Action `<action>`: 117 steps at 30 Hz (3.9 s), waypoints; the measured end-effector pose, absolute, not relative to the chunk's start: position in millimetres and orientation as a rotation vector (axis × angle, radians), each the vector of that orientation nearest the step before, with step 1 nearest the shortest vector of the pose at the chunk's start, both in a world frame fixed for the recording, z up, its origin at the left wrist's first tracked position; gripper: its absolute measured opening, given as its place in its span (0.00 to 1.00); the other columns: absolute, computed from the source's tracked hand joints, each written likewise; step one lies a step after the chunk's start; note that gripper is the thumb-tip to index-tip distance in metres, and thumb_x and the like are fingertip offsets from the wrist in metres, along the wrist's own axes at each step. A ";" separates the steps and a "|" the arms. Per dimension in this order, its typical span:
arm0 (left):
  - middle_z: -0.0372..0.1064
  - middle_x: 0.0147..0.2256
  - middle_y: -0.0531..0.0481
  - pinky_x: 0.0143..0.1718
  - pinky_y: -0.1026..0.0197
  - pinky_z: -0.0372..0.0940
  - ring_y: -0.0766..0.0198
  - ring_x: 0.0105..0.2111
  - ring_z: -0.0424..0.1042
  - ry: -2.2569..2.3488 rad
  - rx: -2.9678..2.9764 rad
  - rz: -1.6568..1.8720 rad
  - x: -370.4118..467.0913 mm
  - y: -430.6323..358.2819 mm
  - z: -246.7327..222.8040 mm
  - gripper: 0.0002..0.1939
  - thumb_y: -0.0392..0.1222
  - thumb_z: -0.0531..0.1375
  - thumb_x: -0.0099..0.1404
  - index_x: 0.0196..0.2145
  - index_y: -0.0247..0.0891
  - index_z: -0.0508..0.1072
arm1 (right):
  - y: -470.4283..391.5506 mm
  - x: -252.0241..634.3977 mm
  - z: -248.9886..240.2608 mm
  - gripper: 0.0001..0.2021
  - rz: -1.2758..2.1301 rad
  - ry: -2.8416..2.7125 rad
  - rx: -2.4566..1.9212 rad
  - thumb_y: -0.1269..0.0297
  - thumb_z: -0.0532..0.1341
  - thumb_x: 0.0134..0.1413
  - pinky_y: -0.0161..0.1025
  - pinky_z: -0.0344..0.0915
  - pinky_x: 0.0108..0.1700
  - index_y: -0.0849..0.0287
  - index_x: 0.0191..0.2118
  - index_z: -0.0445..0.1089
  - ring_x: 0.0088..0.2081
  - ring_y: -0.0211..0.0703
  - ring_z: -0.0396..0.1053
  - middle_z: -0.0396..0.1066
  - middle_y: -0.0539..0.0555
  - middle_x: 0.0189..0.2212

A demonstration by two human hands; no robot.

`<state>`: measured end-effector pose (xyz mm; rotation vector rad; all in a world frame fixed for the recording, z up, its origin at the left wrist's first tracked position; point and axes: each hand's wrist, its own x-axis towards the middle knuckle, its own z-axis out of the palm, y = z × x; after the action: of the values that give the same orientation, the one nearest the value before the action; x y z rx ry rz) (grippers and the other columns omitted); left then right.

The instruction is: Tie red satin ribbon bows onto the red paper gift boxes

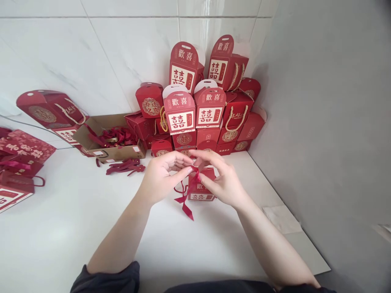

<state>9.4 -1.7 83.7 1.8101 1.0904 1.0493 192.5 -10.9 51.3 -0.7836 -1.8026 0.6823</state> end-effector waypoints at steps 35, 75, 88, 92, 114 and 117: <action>0.69 0.23 0.51 0.22 0.65 0.60 0.68 0.22 0.65 0.824 1.690 0.308 -5.4 -4.1 84.3 0.13 0.50 0.61 0.62 0.35 0.38 0.79 | 1.8 250.9 55.6 0.14 0.725 -1.930 -1.349 0.55 0.53 0.64 0.46 0.67 0.48 0.55 0.46 0.70 0.47 0.49 0.72 0.75 0.56 0.44; 0.75 0.22 0.46 0.18 0.70 0.60 0.71 0.17 0.66 0.799 1.757 0.044 -53.1 35.1 85.4 0.10 0.45 0.66 0.57 0.26 0.34 0.78 | -24.4 344.7 73.1 0.09 0.556 -1.521 -1.826 0.58 0.58 0.59 0.43 0.64 0.30 0.49 0.44 0.71 0.28 0.46 0.72 0.75 0.50 0.24; 0.74 0.22 0.50 0.22 0.69 0.61 0.71 0.20 0.68 0.924 1.850 0.200 -3.6 11.2 76.2 0.17 0.52 0.62 0.62 0.26 0.34 0.76 | -6.4 212.3 54.9 0.17 1.435 -2.008 -0.764 0.56 0.56 0.63 0.35 0.66 0.35 0.54 0.54 0.62 0.32 0.36 0.68 0.72 0.50 0.33; 0.70 0.22 0.52 0.24 0.67 0.61 0.69 0.23 0.68 0.990 1.943 0.364 1.1 10.1 73.4 0.19 0.54 0.60 0.62 0.25 0.34 0.72 | -5.3 217.5 50.1 0.14 1.500 -1.737 -0.752 0.60 0.59 0.61 0.30 0.60 0.26 0.56 0.50 0.64 0.25 0.32 0.61 0.65 0.46 0.26; 0.75 0.34 0.48 0.37 0.60 0.68 0.62 0.34 0.75 1.084 1.719 0.454 13.7 24.9 35.8 0.11 0.46 0.61 0.62 0.39 0.36 0.72 | -2.3 251.8 62.3 0.17 1.448 -1.992 -1.108 0.52 0.57 0.60 0.37 0.64 0.38 0.58 0.37 0.78 0.33 0.40 0.68 0.75 0.52 0.31; 0.76 0.36 0.47 0.37 0.61 0.69 0.62 0.35 0.75 1.101 1.720 0.451 13.3 25.0 38.0 0.12 0.47 0.60 0.63 0.39 0.36 0.73 | -0.9 250.3 61.1 0.17 1.510 -1.986 -1.068 0.51 0.57 0.60 0.36 0.59 0.33 0.58 0.37 0.77 0.28 0.37 0.61 0.71 0.50 0.27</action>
<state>13.3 25.0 38.0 1.7195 1.1009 0.4507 250.3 -0.9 61.1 -1.0676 -1.9858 1.5100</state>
